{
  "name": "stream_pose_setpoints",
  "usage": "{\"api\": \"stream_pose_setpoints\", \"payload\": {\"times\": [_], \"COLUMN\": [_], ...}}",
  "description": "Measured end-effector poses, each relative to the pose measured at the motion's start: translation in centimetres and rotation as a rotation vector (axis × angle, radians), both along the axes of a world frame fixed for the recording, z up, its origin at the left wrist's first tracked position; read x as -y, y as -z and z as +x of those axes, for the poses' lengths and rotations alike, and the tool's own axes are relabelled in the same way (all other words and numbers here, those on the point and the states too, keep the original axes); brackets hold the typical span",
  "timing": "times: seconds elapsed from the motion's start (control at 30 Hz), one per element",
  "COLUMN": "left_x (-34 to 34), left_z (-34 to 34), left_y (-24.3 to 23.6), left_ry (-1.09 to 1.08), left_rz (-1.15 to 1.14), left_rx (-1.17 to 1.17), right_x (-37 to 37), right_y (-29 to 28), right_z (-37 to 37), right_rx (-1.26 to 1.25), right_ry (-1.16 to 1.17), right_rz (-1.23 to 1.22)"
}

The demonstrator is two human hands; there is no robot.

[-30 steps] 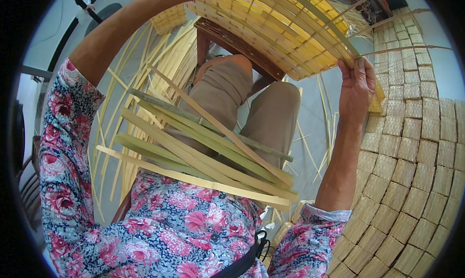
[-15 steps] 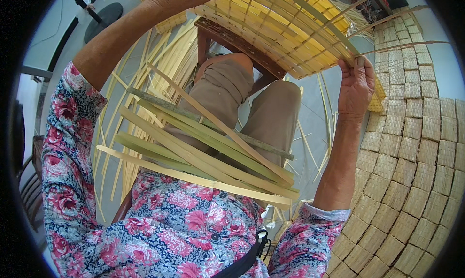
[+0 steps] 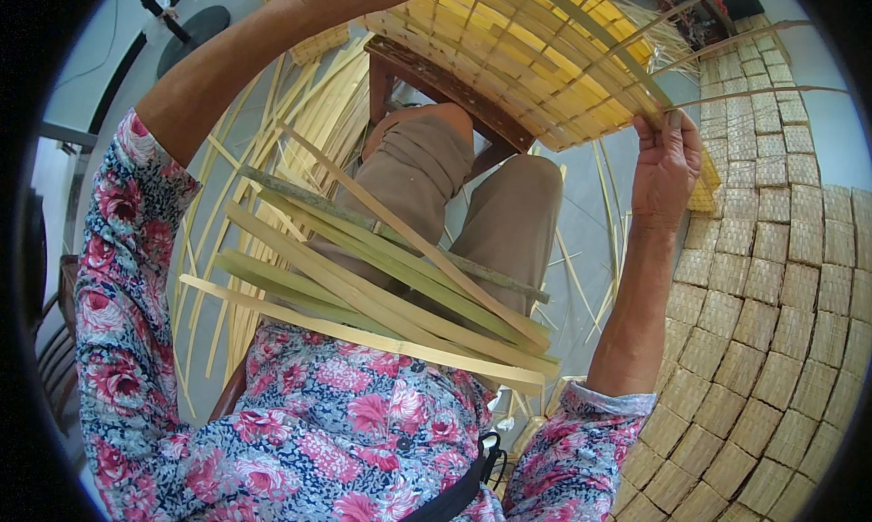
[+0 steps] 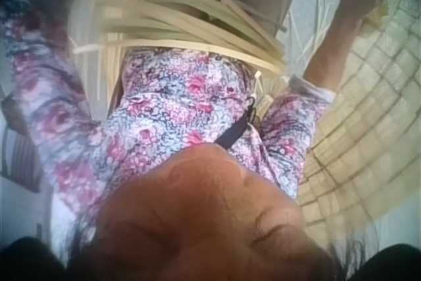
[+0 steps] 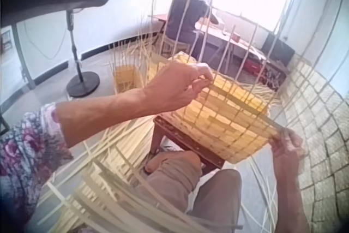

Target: The person weaves a rectangular basket using thin bamboo strips, interlacing them through the vertical frame. They repeatedly insert and pull strips through the structure, adjusting alignment and tension by hand.

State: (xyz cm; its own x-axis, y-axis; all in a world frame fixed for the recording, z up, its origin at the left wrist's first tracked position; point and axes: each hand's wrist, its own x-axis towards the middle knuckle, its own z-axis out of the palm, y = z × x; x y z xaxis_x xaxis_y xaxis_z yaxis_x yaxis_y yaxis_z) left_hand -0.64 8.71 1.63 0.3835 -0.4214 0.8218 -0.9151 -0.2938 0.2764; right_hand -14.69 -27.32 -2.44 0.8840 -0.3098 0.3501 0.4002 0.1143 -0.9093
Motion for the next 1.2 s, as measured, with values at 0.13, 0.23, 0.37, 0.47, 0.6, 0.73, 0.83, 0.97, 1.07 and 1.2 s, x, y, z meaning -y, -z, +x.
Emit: {"api": "stream_pose_setpoints", "payload": {"times": [0.13,0.23,0.37,0.47,0.6,0.73,0.83,0.97,1.07,1.2], "left_x": [0.1,0.3,0.6,1.0,1.8,1.7,1.6,1.5,1.0,0.3], "left_z": [0.0,0.1,-0.4,-0.2,0.6,0.3,0.5,1.0,0.6,0.1], "left_y": [-0.4,-0.3,-0.4,-0.6,-0.5,-0.2,0.4,0.7,0.8,1.1], "left_ry": [-0.057,-0.094,-0.154,-0.233,-0.300,-0.315,-0.340,-0.308,-0.329,-0.221], "left_rz": [0.054,0.044,0.048,0.104,0.232,0.265,0.289,0.249,0.292,0.113], "left_rx": [-0.064,-0.031,-0.024,-0.018,-0.002,0.036,0.098,0.233,0.113,0.119], "right_x": [-0.2,-0.3,-0.4,-0.6,-0.6,-0.5,-1.2,-1.1,-1.4,-1.6], "right_y": [0.0,0.0,-0.2,-0.2,-0.1,-0.2,-0.3,-0.4,-0.2,-0.1], "right_z": [0.0,0.1,-0.1,0.0,-0.1,-0.3,-0.5,-0.4,0.0,0.0], "right_rx": [0.009,0.010,0.001,0.002,0.000,0.001,0.008,0.012,0.015,-0.033], "right_ry": [-0.026,-0.025,-0.021,-0.021,-0.016,-0.005,-0.002,0.014,0.027,0.075], "right_rz": [0.000,0.011,0.011,0.011,0.021,0.023,0.026,0.013,0.004,-0.016]}}
